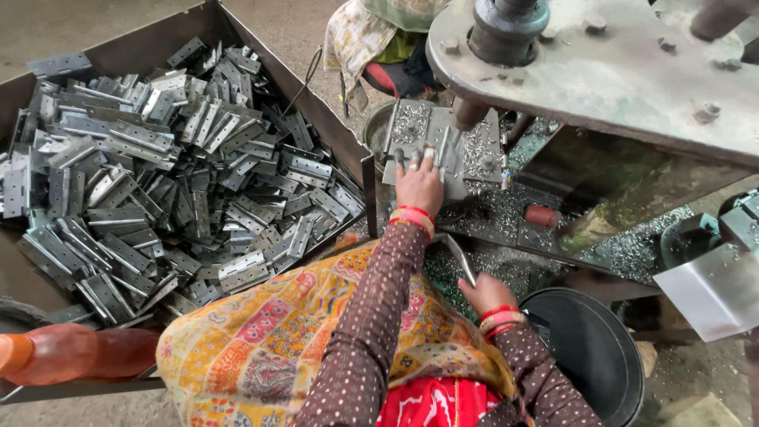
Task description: The person places metal brackets into a jig, pulls a lever to drill holes, and then discards the processed brackets into a large metal bin.
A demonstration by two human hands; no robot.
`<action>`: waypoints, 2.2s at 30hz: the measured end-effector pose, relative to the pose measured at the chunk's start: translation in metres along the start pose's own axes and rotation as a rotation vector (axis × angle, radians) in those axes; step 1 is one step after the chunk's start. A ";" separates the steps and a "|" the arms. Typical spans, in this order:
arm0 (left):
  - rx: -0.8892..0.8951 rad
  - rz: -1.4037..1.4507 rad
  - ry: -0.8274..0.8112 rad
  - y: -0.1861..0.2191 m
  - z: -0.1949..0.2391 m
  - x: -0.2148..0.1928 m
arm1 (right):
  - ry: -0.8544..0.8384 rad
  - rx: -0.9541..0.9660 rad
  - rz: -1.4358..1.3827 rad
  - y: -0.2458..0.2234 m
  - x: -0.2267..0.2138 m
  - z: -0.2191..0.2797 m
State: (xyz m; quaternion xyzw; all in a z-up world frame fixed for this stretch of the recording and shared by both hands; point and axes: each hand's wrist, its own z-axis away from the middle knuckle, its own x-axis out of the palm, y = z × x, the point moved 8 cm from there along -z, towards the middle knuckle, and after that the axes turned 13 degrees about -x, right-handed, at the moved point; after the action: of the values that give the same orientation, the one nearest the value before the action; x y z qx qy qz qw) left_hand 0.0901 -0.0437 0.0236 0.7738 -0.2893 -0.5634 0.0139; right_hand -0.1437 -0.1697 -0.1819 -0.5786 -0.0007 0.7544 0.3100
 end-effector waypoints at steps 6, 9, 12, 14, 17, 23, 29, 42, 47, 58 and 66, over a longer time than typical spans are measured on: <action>-0.020 0.018 -0.003 0.001 -0.023 0.023 | 0.098 -0.064 -0.014 -0.013 -0.004 0.010; -0.044 0.045 -0.028 -0.003 -0.022 0.024 | 0.177 -0.130 0.051 -0.015 0.005 0.009; -0.047 0.029 -0.070 -0.002 -0.018 0.023 | 0.161 -0.123 0.026 -0.009 0.012 0.010; -0.038 0.041 -0.048 -0.001 -0.018 0.014 | 0.056 -0.060 -0.040 -0.003 0.016 0.000; 0.024 -0.058 -0.073 0.003 -0.009 0.009 | 0.040 -0.090 0.006 -0.002 -0.001 -0.011; 0.003 0.027 -0.074 0.000 -0.010 0.015 | 0.065 -0.041 -0.120 0.002 0.002 -0.006; 0.049 -0.002 -0.035 -0.003 -0.012 0.023 | 0.181 -0.078 0.002 0.004 0.028 -0.002; 0.089 0.019 -0.068 -0.001 -0.008 0.011 | 0.047 -0.073 -0.043 -0.013 -0.005 -0.003; 0.082 -0.013 -0.138 -0.005 -0.015 0.016 | 0.070 -0.054 0.015 -0.019 0.004 0.011; 0.091 0.062 -0.127 0.000 -0.003 0.009 | -0.006 -0.078 -0.018 -0.016 -0.027 -0.019; 0.056 0.058 -0.061 -0.001 -0.012 0.014 | 0.183 -0.120 -0.027 0.000 0.027 0.001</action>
State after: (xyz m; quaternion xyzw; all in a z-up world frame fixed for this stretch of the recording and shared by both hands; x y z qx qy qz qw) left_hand 0.1034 -0.0529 0.0156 0.7475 -0.3279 -0.5776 -0.0003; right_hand -0.1477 -0.1566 -0.2053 -0.6626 -0.0253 0.6927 0.2837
